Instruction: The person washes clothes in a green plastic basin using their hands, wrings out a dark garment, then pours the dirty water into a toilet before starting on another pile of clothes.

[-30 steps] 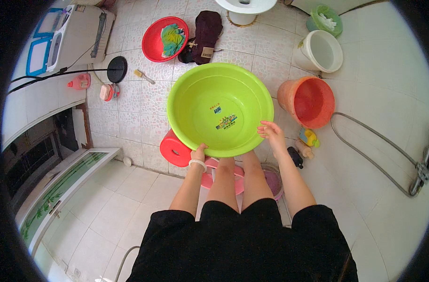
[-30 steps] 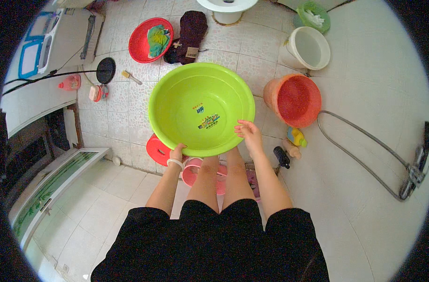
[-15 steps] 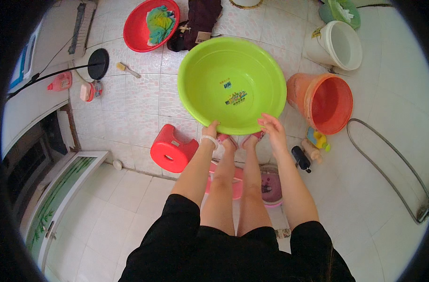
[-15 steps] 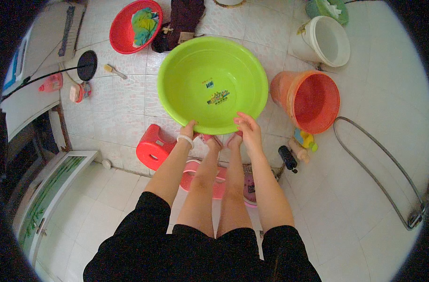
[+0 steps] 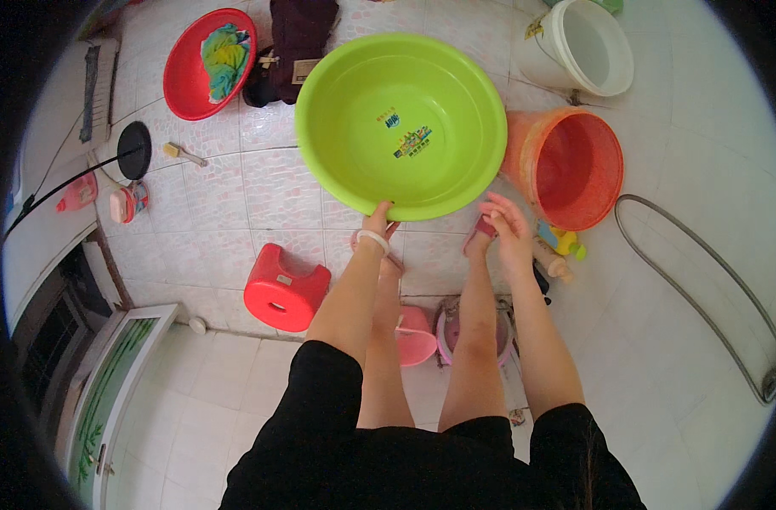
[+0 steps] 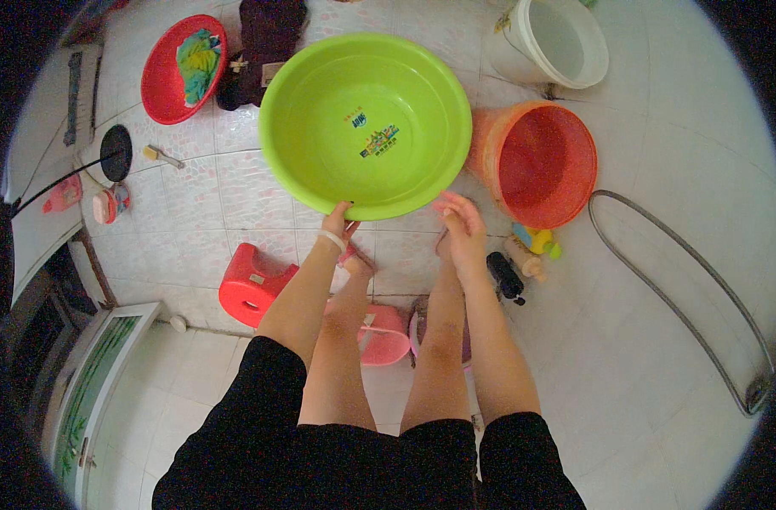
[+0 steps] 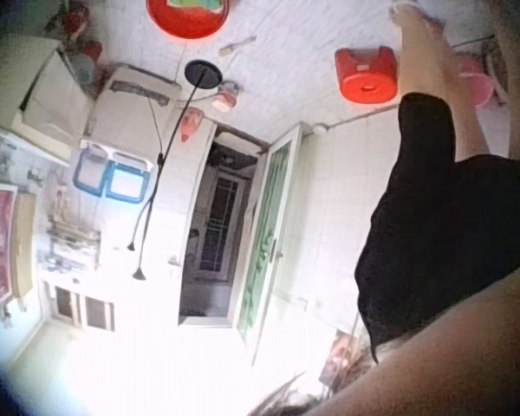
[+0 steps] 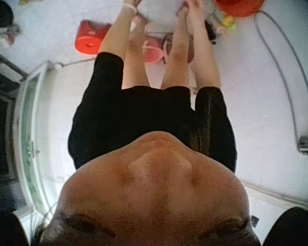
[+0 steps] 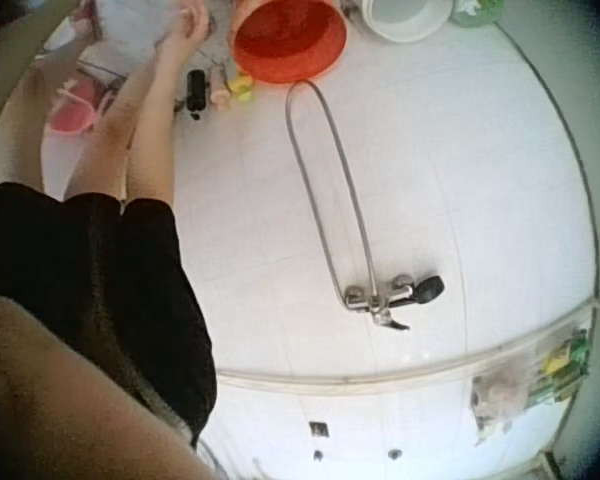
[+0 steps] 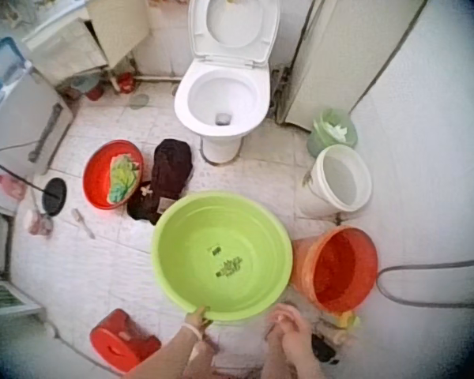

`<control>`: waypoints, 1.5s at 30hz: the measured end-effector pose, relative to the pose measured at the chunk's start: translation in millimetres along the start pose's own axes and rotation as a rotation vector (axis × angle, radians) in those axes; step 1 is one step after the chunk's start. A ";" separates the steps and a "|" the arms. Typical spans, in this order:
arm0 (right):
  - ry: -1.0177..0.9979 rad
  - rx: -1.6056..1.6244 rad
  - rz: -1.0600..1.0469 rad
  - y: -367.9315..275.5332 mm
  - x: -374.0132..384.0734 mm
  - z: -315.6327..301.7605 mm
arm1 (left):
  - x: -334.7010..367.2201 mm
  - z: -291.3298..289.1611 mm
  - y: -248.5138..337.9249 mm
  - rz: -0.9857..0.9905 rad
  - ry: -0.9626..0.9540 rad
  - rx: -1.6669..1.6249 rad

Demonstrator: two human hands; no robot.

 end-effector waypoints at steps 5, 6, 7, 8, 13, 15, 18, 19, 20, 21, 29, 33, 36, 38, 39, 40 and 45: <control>0.077 -0.015 -0.031 -13.1 6.8 -42.4 | -14.5 9.8 -25.5 -0.068 0.020 0.037; 0.117 -0.073 -0.056 -20.3 6.1 -56.1 | -19.3 14.9 -26.1 0.015 0.054 -0.052; 0.139 -0.125 -0.082 -31.1 3.9 -59.5 | -21.2 12.0 -21.7 0.112 0.103 -0.143; 0.131 -0.127 0.006 -39.0 -0.9 -64.8 | -11.0 -4.9 -32.1 0.011 0.200 -0.196; 0.139 -0.180 -0.058 -29.6 10.4 -128.9 | 6.8 -4.7 -33.0 -0.107 0.144 -0.439; 0.140 -0.105 -0.019 -29.7 10.5 -145.7 | 0.0 -7.9 -25.4 -0.113 0.156 -0.409; 0.136 -0.065 0.015 -48.7 5.6 -157.4 | -21.7 10.3 -10.1 -0.095 0.255 -0.301; 0.120 -0.021 0.031 -50.9 10.2 -159.2 | -26.2 19.2 -6.0 -0.062 0.321 -0.240; 0.114 -0.016 0.023 -51.8 15.3 -160.7 | -29.8 32.8 -4.0 -0.051 0.319 -0.243; 0.094 0.022 0.012 -51.0 21.1 -159.9 | -31.2 47.7 -1.2 -0.028 0.219 -0.217; 0.086 0.147 0.050 -102.2 -1.3 -176.4 | -155.7 197.0 -13.3 0.180 -0.246 0.101; 0.312 -0.134 -0.080 -117.1 31.5 -204.8 | -141.5 220.8 -45.9 0.279 -0.177 0.306; 0.486 -0.458 -0.139 -110.1 17.1 -253.2 | -175.3 224.5 -65.4 0.223 -0.185 0.325; 0.516 -0.406 -0.177 -113.2 22.8 -280.0 | -176.5 239.4 -59.4 0.286 -0.215 0.347; 0.507 -0.399 -0.180 -113.2 23.6 -281.9 | -171.0 237.3 -60.5 0.328 -0.197 0.383; 0.463 -0.361 -0.203 -112.7 24.2 -282.3 | -166.0 234.2 -61.7 0.370 -0.178 0.419; 0.466 -0.217 -0.138 -105.4 18.7 -290.3 | -162.3 226.0 -68.3 0.356 -0.180 0.424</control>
Point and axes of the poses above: each hand's wrist, its own x-axis towards the middle knuckle, its own z-axis out of the palm, y = z × x, the point moved 4 cm from there along x, towards the middle knuckle, and after that the axes turned 7 degrees about z, right-handed, at the moved point
